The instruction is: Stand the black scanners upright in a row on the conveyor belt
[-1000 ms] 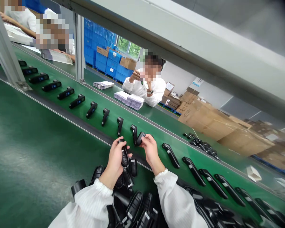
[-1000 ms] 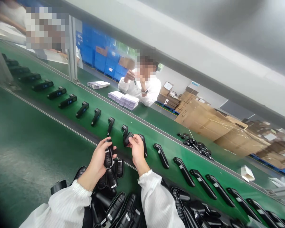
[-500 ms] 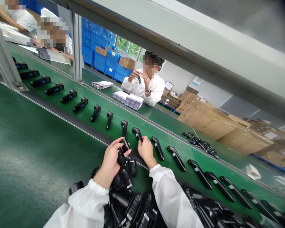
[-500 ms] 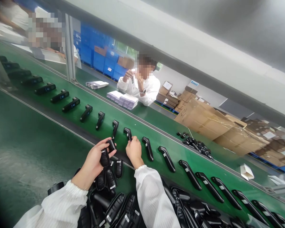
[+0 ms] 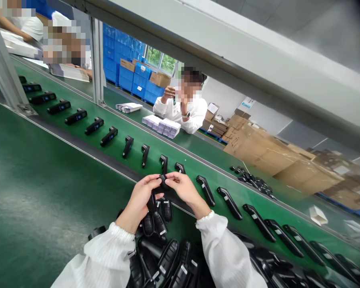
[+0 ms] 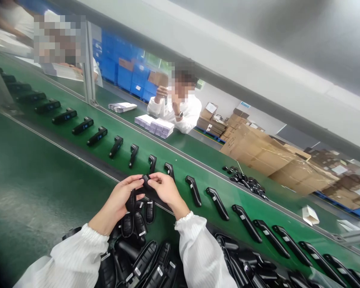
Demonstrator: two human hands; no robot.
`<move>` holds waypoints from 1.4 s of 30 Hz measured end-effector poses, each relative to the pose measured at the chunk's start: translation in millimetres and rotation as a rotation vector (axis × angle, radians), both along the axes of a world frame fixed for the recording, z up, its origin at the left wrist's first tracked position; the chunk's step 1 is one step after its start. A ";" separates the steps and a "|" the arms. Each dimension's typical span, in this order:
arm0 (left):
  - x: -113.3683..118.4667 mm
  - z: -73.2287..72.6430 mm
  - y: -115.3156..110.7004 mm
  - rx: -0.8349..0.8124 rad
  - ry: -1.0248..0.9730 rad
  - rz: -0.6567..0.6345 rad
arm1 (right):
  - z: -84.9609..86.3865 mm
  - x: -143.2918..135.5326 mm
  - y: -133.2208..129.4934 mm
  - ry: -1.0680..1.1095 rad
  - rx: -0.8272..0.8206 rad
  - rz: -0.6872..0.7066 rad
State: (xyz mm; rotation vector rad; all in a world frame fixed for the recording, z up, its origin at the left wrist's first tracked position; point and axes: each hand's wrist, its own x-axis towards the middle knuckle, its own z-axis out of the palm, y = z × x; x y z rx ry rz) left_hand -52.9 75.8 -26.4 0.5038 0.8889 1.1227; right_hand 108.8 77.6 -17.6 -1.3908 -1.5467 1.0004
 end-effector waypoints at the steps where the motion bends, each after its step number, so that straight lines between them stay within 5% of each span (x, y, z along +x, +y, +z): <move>1: 0.0 -0.1 0.6 -0.001 0.007 -0.002 | -0.8 -2.6 1.6 0.037 -0.029 0.006; 7: -5.7 -0.9 5.8 -0.038 -0.006 0.089 | -28.7 2.4 23.7 -0.129 -0.068 -0.284; 12: -13.5 5.8 4.7 0.052 -0.177 0.090 | -43.2 6.8 34.1 -0.326 -0.029 -0.346; 17: -16.0 4.1 8.8 0.114 -0.187 0.144 | -39.2 -1.7 35.4 -0.798 -0.049 -0.408; 25: -16.5 -2.2 12.9 0.199 0.003 0.133 | -19.0 4.4 27.9 -0.868 -0.035 -0.488; 27: -16.8 -2.8 12.0 0.223 0.063 0.122 | -8.9 2.2 21.0 -0.747 0.042 -0.451; 31: -14.3 -4.4 11.1 0.311 0.226 0.070 | 5.6 -15.0 10.4 -0.122 0.004 -0.042; 33: -15.3 -2.8 10.4 0.380 0.355 0.019 | 6.7 -23.2 11.1 0.061 -0.057 0.037; 36: -25.4 3.8 7.8 0.515 0.609 -0.058 | 0.0 -25.2 21.0 0.060 -0.093 -0.057; 42: -52.4 8.1 0.2 0.693 1.153 -0.321 | -25.1 -15.2 43.5 -0.363 0.003 -0.341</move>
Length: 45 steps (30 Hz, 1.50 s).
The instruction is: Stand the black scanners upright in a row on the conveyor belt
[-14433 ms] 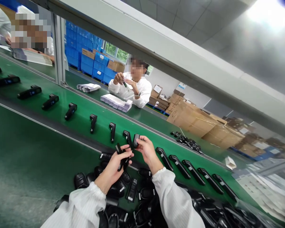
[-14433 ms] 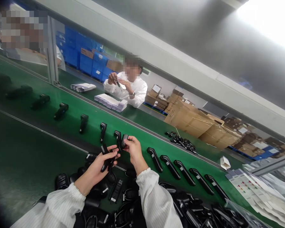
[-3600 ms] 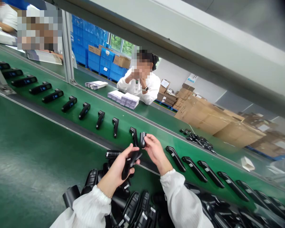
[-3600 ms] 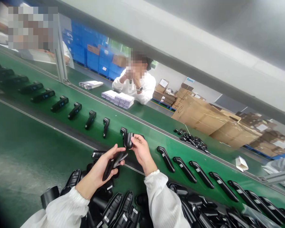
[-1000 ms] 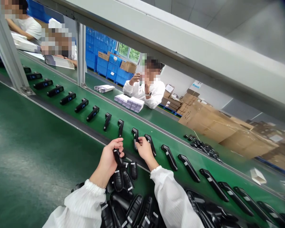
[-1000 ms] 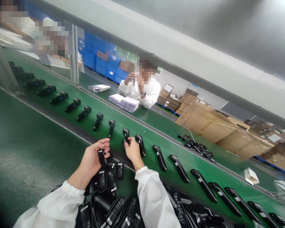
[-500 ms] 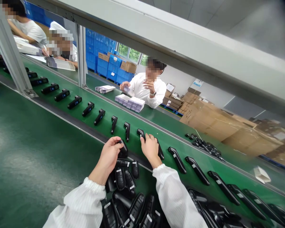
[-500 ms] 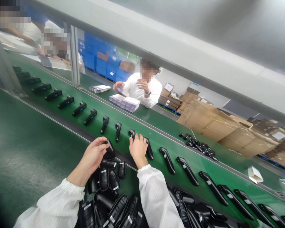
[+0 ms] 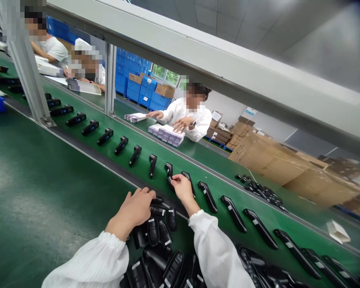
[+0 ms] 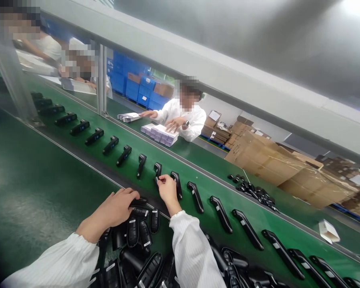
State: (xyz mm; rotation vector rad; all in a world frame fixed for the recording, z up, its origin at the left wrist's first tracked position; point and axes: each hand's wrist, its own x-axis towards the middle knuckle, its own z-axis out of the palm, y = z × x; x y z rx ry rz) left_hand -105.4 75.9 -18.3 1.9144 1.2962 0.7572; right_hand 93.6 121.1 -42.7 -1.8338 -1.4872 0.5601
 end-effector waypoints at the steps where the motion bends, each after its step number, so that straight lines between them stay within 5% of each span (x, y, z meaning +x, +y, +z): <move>1: -1.3 -1.6 -0.2 0.008 0.040 0.003 | -2.7 -0.2 1.4 -0.037 -0.002 -0.008; 12: 6.1 -12.8 10.7 0.116 -0.066 0.130 | -13.1 3.5 4.5 -0.426 -0.114 -0.107; 25: 21.5 -3.6 6.6 0.085 -0.263 -0.020 | -15.9 38.2 -14.6 -0.523 -0.097 -0.027; 29: 29.9 -0.1 1.3 0.068 -0.301 -0.070 | -2.6 41.2 -24.4 -0.518 -0.036 -0.048; 32: 34.4 -0.9 -0.8 0.059 -0.304 -0.110 | 17.3 38.3 -41.5 -0.261 0.070 0.149; 35: 38.6 -1.0 -3.6 0.052 -0.276 -0.131 | 34.4 33.9 -58.0 0.086 -0.020 0.501; 37: 43.1 0.2 -8.4 0.068 -0.205 -0.090 | 38.4 32.3 -60.9 0.134 -0.068 0.559; 41: 57.0 2.7 -27.6 0.126 0.031 -0.024 | 26.3 32.2 -43.0 0.146 0.000 0.319; 45: 70.8 -1.9 -47.6 0.111 0.222 -0.148 | 4.4 26.9 -18.2 0.013 0.097 0.162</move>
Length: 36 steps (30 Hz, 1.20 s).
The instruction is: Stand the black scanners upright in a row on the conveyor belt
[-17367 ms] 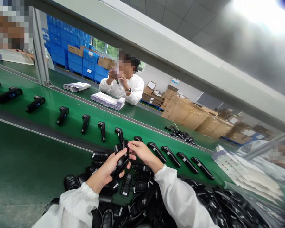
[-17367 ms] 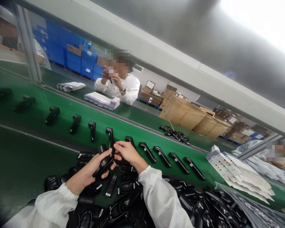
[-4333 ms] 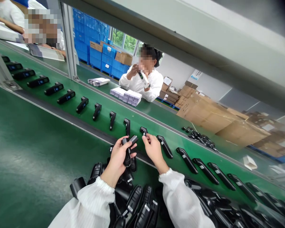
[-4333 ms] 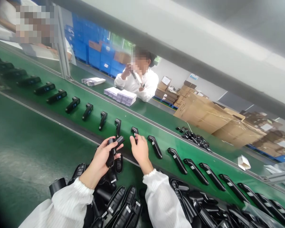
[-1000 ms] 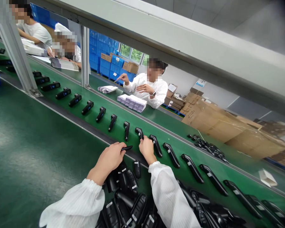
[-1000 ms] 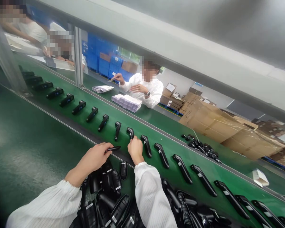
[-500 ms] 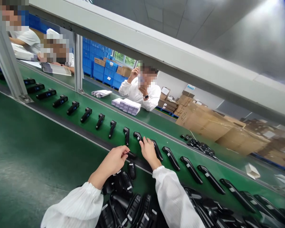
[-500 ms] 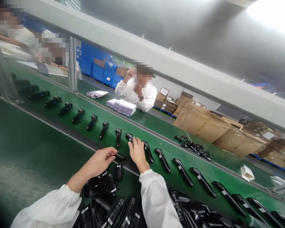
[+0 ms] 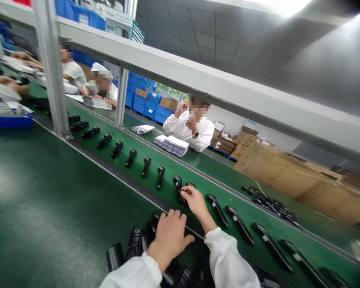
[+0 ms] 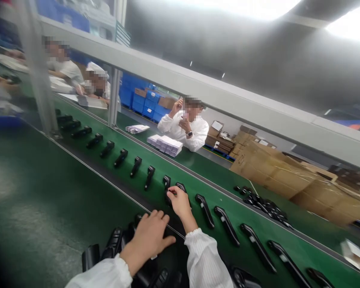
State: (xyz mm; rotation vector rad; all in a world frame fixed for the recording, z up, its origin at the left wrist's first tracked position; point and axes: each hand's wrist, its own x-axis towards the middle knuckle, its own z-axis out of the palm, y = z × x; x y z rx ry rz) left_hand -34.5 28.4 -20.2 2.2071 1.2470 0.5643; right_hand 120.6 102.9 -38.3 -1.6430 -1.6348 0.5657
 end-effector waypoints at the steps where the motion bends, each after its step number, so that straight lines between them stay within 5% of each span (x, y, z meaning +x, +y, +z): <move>1: 2.1 -2.3 -2.7 -0.008 0.032 -0.023 | -4.9 -2.6 4.1 -0.083 0.010 -0.017; 8: -1.9 -13.2 -1.8 -0.091 0.051 -0.052 | -33.4 -13.7 11.8 -0.557 -0.158 -0.138; 12: -9.8 -14.7 6.9 -0.168 -0.143 -0.011 | -40.6 -10.4 15.6 -0.675 -0.184 -0.175; 15: -16.1 -13.9 17.9 -0.238 -0.349 0.030 | -31.0 -7.9 14.1 -0.686 -0.181 -0.218; 19: -26.6 -6.6 32.9 -0.349 -0.601 0.123 | 0.0 -8.1 -1.4 -0.450 -0.051 -0.230; 23: -36.3 1.5 41.2 -0.395 -0.693 0.181 | 25.4 -15.5 -22.0 0.199 -0.195 0.221; 26: -42.0 5.9 41.3 -0.344 -0.609 0.225 | 27.7 -19.2 -24.9 0.394 -0.247 0.350; 29: -50.0 10.0 37.9 -0.247 -0.381 0.220 | 17.1 -19.0 -11.5 0.358 -0.184 0.189; 36: -60.0 9.1 34.8 -0.220 0.099 0.017 | -9.6 -33.7 18.0 -0.250 -0.119 -0.090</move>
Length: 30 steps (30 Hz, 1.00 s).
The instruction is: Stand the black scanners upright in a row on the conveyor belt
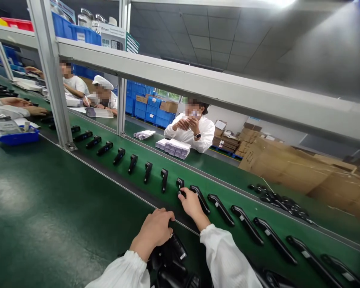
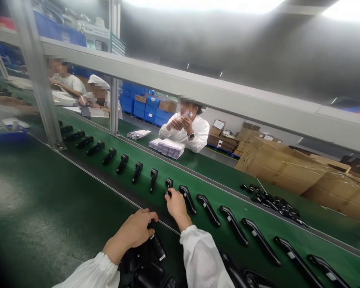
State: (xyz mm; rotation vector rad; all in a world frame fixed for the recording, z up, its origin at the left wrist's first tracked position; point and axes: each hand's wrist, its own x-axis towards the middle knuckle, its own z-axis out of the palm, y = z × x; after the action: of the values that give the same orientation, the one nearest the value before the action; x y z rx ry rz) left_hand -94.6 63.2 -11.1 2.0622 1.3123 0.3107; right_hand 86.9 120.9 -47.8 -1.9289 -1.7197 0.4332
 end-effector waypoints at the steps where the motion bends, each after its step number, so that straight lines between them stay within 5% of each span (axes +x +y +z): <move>1: -0.3 -0.4 1.0 0.004 0.022 -0.014 | -2.5 -3.5 0.3 -0.091 -0.019 -0.029; 8: -20.9 5.4 7.9 -0.023 0.036 -0.109 | -17.8 -9.1 4.4 -0.361 -0.025 -0.199; 14: -28.5 -2.1 15.8 0.007 -0.041 -0.024 | -6.1 8.7 -3.4 -0.304 0.044 -0.221; 17: -20.2 -5.1 19.8 0.013 -0.179 0.060 | 3.6 15.3 -19.7 0.046 0.156 -0.087; 20: -6.3 -5.9 19.2 -0.020 -0.362 0.092 | 12.5 11.5 -35.9 0.629 0.017 0.186; 22: 4.4 -6.4 16.1 -0.060 -0.460 0.100 | 17.9 3.7 -43.7 0.901 -0.027 0.251; 27: 20.3 -7.8 8.5 -0.119 -0.521 0.168 | 18.4 -12.2 -44.1 1.202 0.028 0.163; 30: 17.3 -8.5 6.2 -0.084 -0.437 0.142 | 8.9 -7.3 -30.5 1.128 0.080 0.017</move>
State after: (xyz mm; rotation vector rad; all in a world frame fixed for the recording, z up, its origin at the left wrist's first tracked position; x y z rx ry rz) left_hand -77.3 69.4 -19.6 1.7087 1.1760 0.7129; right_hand 79.6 90.4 -39.0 -1.1680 -0.9562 1.1512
